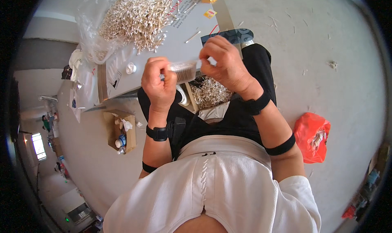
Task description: Packaging small white swabs into plastic retail containers.
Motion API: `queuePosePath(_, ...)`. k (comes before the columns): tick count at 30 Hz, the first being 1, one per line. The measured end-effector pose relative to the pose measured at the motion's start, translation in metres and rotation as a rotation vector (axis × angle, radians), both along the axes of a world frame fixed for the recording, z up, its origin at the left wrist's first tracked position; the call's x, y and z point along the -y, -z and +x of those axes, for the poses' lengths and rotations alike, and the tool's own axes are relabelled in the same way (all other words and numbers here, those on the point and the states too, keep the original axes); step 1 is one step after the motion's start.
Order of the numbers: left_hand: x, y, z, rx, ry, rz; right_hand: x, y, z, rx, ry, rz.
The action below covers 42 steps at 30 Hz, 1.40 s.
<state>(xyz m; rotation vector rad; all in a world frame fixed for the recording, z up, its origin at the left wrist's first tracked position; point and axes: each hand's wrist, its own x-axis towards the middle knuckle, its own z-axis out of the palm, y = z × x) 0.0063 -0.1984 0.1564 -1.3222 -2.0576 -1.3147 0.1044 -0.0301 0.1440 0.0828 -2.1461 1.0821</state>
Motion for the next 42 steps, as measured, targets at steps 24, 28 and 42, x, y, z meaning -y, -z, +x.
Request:
queuePosePath(24,-0.007,-0.038,0.009,-0.251,0.053,-0.112,0.027,-0.022,0.016,-0.111,0.054,-0.297)
queuePosePath(28,-0.005,-0.037,0.016,-0.102,0.041,-0.113,0.027,-0.021,0.016,-0.108,0.069,-0.331)
queuePosePath(42,-0.006,-0.027,0.034,-0.013,0.019,0.080,0.031,-0.018,0.026,-0.162,0.154,-0.633)
